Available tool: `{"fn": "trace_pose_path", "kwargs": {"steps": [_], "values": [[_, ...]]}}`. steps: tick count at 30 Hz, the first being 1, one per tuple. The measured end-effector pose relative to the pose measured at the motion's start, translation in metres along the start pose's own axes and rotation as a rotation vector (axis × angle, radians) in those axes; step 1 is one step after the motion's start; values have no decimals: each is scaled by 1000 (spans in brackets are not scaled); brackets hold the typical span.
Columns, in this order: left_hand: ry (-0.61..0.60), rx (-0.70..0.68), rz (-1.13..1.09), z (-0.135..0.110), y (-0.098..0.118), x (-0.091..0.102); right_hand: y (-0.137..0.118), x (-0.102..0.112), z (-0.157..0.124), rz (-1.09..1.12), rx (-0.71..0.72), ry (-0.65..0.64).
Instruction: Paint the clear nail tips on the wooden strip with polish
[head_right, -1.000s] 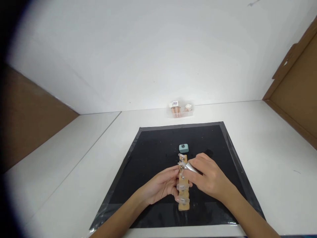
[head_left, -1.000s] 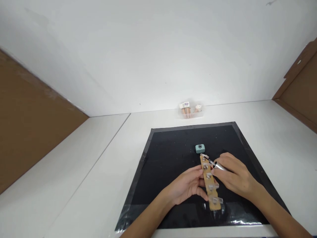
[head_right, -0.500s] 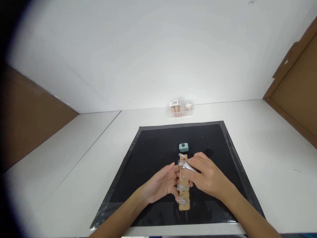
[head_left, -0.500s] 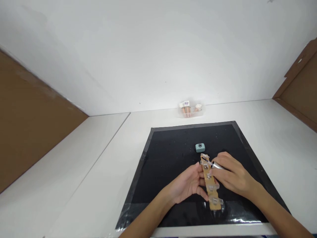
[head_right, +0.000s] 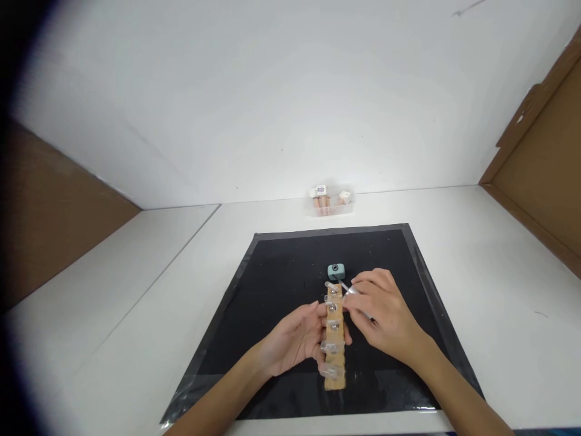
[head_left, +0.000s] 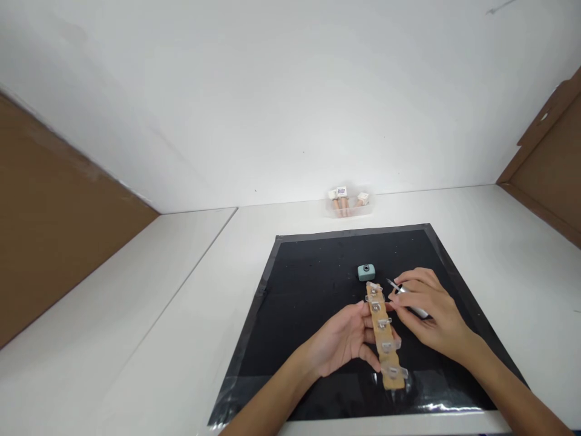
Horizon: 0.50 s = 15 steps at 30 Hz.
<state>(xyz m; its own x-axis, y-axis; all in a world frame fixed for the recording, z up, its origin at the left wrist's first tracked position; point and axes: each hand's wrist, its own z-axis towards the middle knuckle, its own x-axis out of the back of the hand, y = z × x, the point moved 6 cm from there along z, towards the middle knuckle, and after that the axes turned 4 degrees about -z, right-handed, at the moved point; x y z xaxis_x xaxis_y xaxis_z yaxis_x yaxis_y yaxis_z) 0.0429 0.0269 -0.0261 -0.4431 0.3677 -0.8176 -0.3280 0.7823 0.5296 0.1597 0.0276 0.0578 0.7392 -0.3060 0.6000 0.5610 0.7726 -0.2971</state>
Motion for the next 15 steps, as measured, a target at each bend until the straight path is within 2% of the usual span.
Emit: {"fn": "trace_pose_path", "kwargs": {"steps": [3, 8, 12, 15], "values": [[-19, -4, -1, 0, -1, 0, -7, -2, 2, -88, 119, -68], [-55, 3, 15, 2, -1, 0, -13, -3, 2, -171, 204, -117], [-60, 19, 14, 3, -2, 0, -13, -4, 1, -191, 206, -106], [-40, 17, 26, 3, -2, 1, -8, -3, 0, -105, 111, -41]]}}
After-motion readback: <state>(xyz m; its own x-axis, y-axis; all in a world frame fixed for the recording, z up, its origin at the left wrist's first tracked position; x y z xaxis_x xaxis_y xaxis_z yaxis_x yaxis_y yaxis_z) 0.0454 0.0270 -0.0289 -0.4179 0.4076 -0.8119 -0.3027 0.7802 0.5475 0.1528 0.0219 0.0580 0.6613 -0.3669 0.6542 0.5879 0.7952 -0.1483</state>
